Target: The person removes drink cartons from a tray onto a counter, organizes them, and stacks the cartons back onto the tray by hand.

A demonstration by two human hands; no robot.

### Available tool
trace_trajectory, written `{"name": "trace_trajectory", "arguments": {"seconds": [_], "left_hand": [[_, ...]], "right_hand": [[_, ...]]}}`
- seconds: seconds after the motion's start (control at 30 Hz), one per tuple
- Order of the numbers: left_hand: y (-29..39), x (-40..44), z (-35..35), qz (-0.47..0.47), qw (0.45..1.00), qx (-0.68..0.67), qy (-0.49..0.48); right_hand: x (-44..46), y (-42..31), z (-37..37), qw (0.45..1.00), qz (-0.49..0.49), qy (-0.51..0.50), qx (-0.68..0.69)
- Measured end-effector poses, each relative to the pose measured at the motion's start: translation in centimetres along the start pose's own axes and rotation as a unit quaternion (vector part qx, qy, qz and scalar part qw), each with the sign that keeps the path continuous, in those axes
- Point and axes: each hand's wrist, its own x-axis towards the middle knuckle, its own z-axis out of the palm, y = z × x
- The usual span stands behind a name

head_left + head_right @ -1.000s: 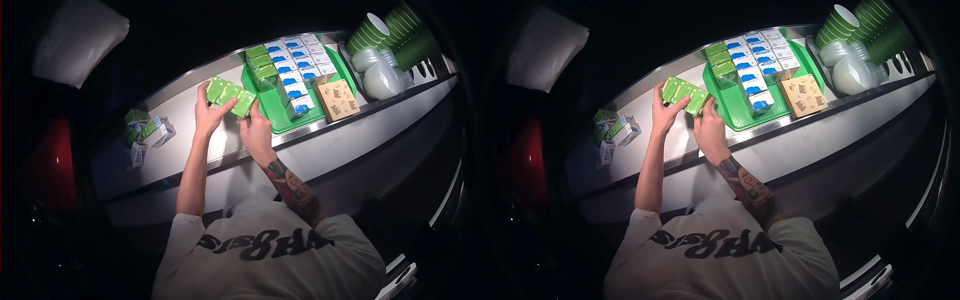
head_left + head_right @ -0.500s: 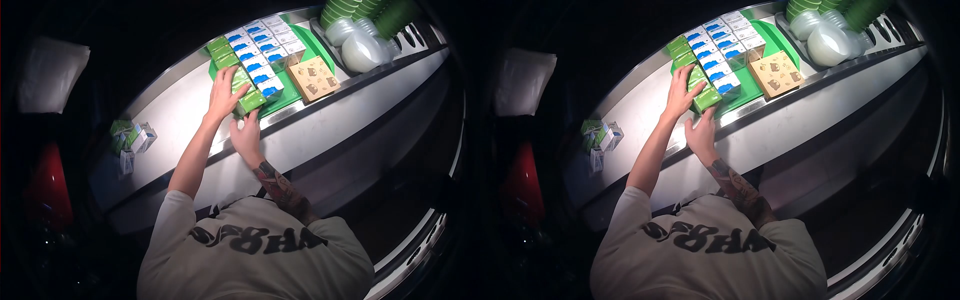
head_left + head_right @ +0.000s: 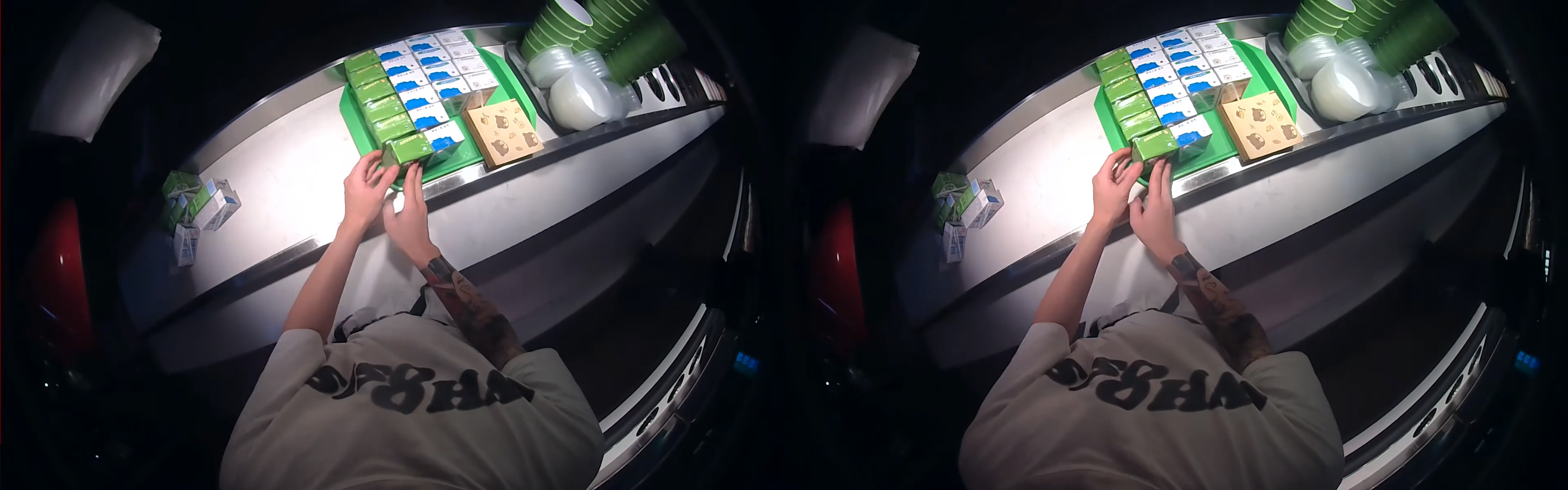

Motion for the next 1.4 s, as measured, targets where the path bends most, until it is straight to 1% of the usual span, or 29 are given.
{"name": "trace_trajectory", "arguments": {"seconds": [0.03, 0.1, 0.17, 0.27, 0.3, 0.37, 0.4, 0.43, 0.47, 0.5, 0.6, 0.67, 0.73, 0.77, 0.8, 0.87, 0.9, 0.93, 0.97, 1.0, 1.03, 1.07, 1.1, 1.2, 1.23, 1.3, 1.33, 1.37, 1.4], "left_hand": [[0.1, -0.5, 0.5, -0.026, 0.999, -0.025, 0.002], [0.6, -0.5, 1.4, -0.027, 0.999, -0.023, 0.020], [1.0, 0.5, 1.9, -0.017, 0.998, 0.004, 0.054], [2.6, 0.1, 1.7, -0.032, 0.971, 0.228, 0.064], [1.7, 0.2, 1.4, -0.014, 0.970, 0.232, 0.067], [-1.0, 1.0, 1.3, 0.037, 0.989, 0.123, 0.071], [-0.3, 1.8, 1.2, 0.069, 0.993, 0.070, 0.071], [0.5, 2.2, 1.4, 0.015, 0.997, -0.065, 0.046], [-0.5, 3.4, 1.5, 0.033, 0.998, -0.035, 0.031], [-0.1, 3.7, 1.7, 0.012, 0.998, -0.055, 0.029], [0.0, 4.1, 1.9, -0.011, 0.998, -0.051, 0.032], [-0.5, 3.9, 1.4, -0.003, 0.999, -0.009, 0.037], [-2.3, 4.6, 0.0, 0.064, 0.998, -0.008, 0.027], [-1.7, 4.1, -1.4, 0.040, 0.995, -0.089, 0.025], [-1.2, 3.4, -2.9, 0.042, 0.990, -0.110, 0.072], [0.9, 1.3, -7.9, 0.022, 0.979, -0.153, 0.134], [0.9, -0.1, -10.7, 0.021, 0.973, -0.130, 0.188], [-0.4, -1.3, -13.8, 0.038, 0.965, -0.065, 0.249], [-1.3, -2.6, -17.2, 0.068, 0.948, 0.009, 0.312], [-1.5, -4.2, -20.3, 0.070, 0.913, 0.078, 0.395], [-1.9, -5.3, -23.2, 0.076, 0.865, 0.119, 0.481], [-1.7, -6.5, -25.9, 0.067, 0.826, 0.176, 0.531], [-2.8, -7.6, -29.4, 0.053, 0.812, 0.258, 0.521], [-3.0, -8.8, -35.1, 0.116, 0.732, 0.481, 0.468], [-3.2, -9.1, -36.5, 0.079, 0.766, 0.475, 0.425], [-4.5, -8.5, -38.0, 0.010, 0.869, 0.293, 0.399], [-5.2, -8.1, -38.6, -0.026, 0.906, 0.197, 0.374], [-5.7, -7.5, -39.2, -0.111, 0.917, 0.115, 0.365], [-5.4, -7.0, -39.0, -0.102, 0.917, 0.083, 0.376]], "right_hand": [[0.0, 0.2, -0.3, 1.000, 0.001, -0.010, -0.012], [0.2, 1.0, -0.6, 0.998, -0.013, -0.021, -0.056], [0.4, 1.2, -0.8, 0.998, -0.022, -0.029, -0.051], [0.3, 1.6, -1.3, 0.997, -0.028, -0.068, -0.024], [0.3, 1.3, -1.6, 0.996, -0.022, -0.087, -0.005], [0.7, 2.0, -1.2, 0.993, -0.012, -0.120, 0.011], [1.0, 1.5, -1.2, 0.992, -0.012, -0.123, 0.015], [1.1, 0.9, -1.3, 0.992, -0.018, -0.121, 0.017], [1.3, 0.3, -1.6, 0.992, -0.022, -0.122, 0.019], [1.5, 0.6, -1.9, 0.992, -0.045, -0.120, -0.007], [2.1, 0.9, -2.8, 0.986, -0.056, -0.154, -0.039], [2.1, 1.4, -3.0, 0.986, -0.062, -0.132, -0.080], [2.5, 3.4, -3.1, 0.982, -0.079, -0.120, -0.124], [2.6, 2.2, -4.1, 0.983, -0.039, -0.135, -0.121], [3.3, 0.3, -5.2, 0.982, -0.001, -0.149, -0.118], [3.3, -0.8, -6.6, 0.980, 0.038, -0.151, -0.123], [3.0, 0.7, -6.6, 0.986, 0.008, -0.131, -0.104], [2.7, 2.2, -6.7, 0.990, -0.019, -0.109, -0.084], [2.7, 1.7, -7.3, 0.987, 0.028, -0.122, -0.100], [2.6, 0.7, -7.1, 0.991, 0.055, -0.102, -0.071], [2.7, -0.8, -6.5, 0.991, 0.055, -0.109, -0.056], [2.4, -2.0, -5.7, 0.991, 0.056, -0.116, -0.042], [2.2, -2.8, -4.6, 0.988, 0.040, -0.149, -0.026], [2.5, -4.4, 0.6, 0.970, 0.002, -0.244, 0.006], [2.8, -4.9, 2.8, 0.960, -0.002, -0.279, 0.007], [3.4, -7.4, 7.5, 0.938, -0.025, -0.345, 0.003], [3.9, -8.3, 10.1, 0.928, -0.064, -0.366, -0.009], [4.4, -9.8, 12.6, 0.919, -0.102, -0.380, -0.027], [4.8, -10.8, 15.5, 0.916, -0.150, -0.372, -0.008]]}}
